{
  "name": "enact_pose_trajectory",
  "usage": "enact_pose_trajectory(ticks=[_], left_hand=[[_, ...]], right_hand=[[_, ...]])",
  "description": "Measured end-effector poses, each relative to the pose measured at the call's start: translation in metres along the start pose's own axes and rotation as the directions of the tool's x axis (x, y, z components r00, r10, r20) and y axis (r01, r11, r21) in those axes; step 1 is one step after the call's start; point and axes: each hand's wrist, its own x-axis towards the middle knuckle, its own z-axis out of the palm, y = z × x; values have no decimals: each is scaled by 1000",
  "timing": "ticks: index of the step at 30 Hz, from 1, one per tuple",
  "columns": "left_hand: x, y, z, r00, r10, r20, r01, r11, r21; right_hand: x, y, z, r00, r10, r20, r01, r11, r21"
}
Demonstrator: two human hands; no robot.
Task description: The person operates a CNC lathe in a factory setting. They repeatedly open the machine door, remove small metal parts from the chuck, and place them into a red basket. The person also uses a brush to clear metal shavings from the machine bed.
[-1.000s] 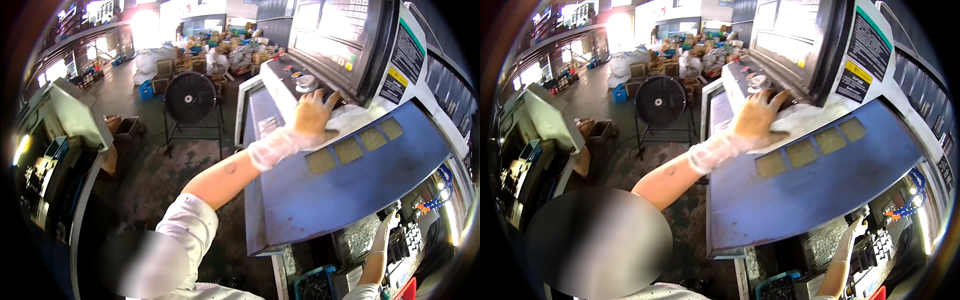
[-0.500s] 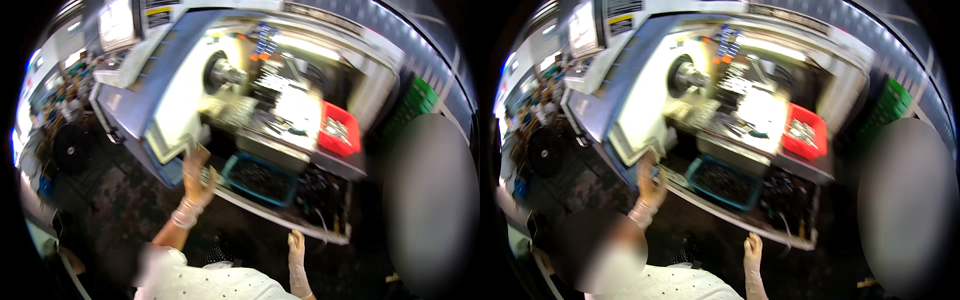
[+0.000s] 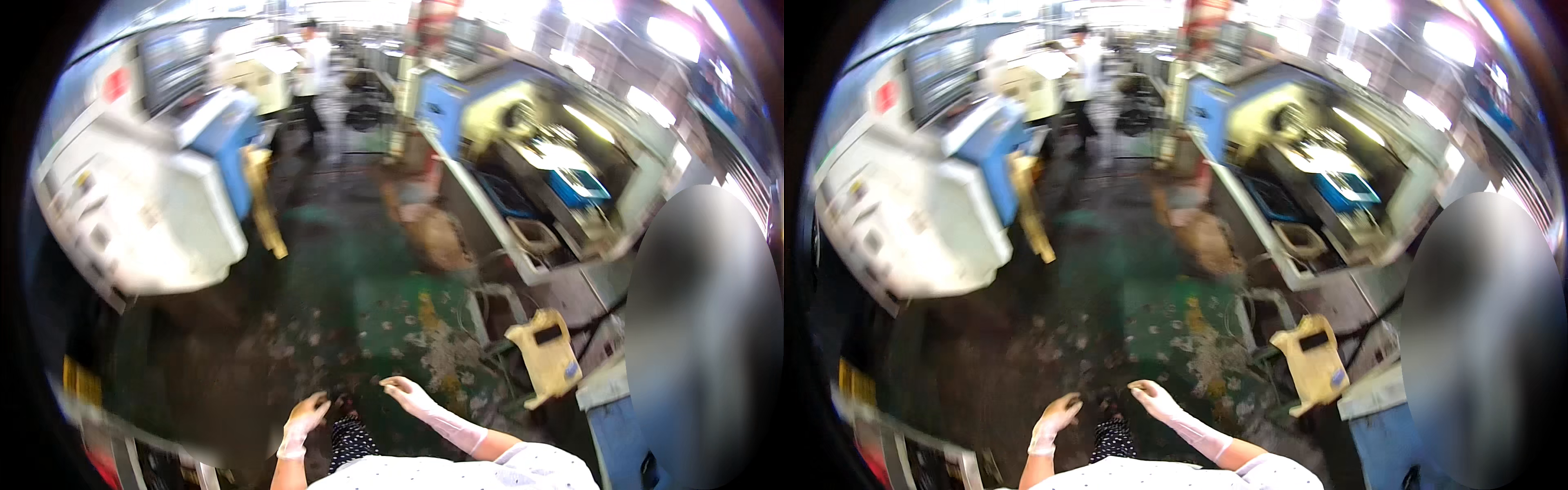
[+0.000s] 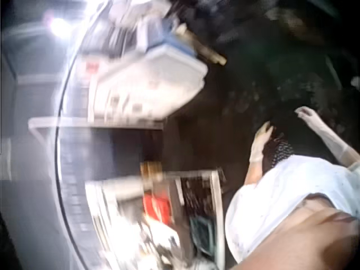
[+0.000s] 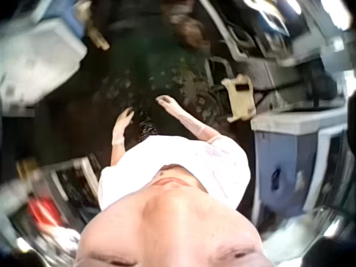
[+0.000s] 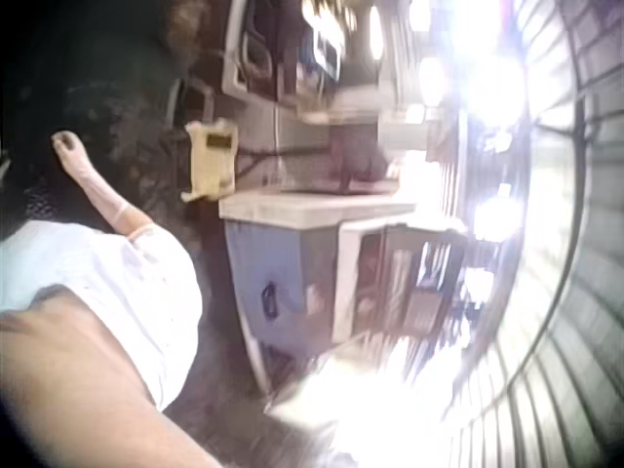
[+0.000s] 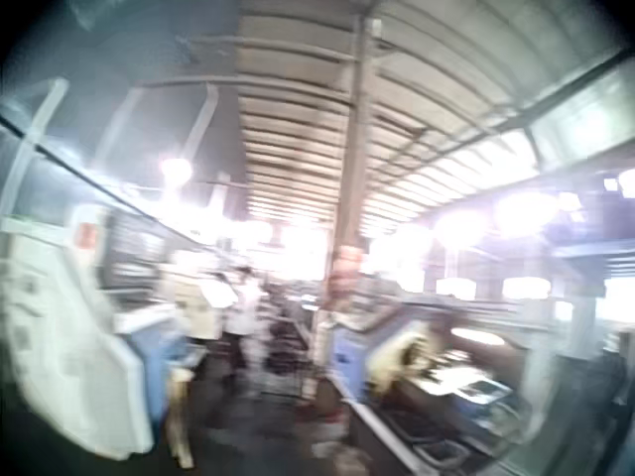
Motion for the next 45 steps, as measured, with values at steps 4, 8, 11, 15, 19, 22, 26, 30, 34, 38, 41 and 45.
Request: enact_pose_trajectory(ticks=[4,8,11,15,19,22,26,30,34,38,41,45], left_hand=[[102,7,-20,978,-41,203,-9,971,238],[219,55,-67,986,-97,135,18,870,492],[326,150,-68,990,25,137,-98,821,563],[451,306,-27,794,544,270,-606,683,408],[566,432,44,541,743,393,-839,445,313],[628,495,74,432,861,267,-902,406,148],[690,542,60,543,829,130,-836,520,174],[739,590,15,605,795,45,-775,576,259],[799,631,7,525,835,-165,-794,551,256],[871,720,59,309,950,-51,-905,310,291],[926,795,100,-44,997,-68,-974,-27,225],[978,828,113,-279,955,-101,-923,-238,304]], right_hand=[[69,13,-53,977,70,-202,-34,984,175],[163,4,-123,931,150,-333,-104,983,154],[212,-21,-185,864,79,-497,20,982,190],[246,-34,-268,701,75,-710,2,994,106],[297,35,-353,500,4,-866,-192,976,-107],[385,38,-433,468,-98,-879,-152,970,-189],[558,-44,-534,614,-145,-776,31,987,-160],[708,-112,-589,478,-311,-822,99,948,-301],[788,-127,-606,282,-368,-886,260,918,-298],[788,-113,-612,560,-163,-812,346,937,50],[774,-112,-640,678,-249,-692,131,967,-220],[748,-160,-705,604,-260,-754,-121,905,-409]])
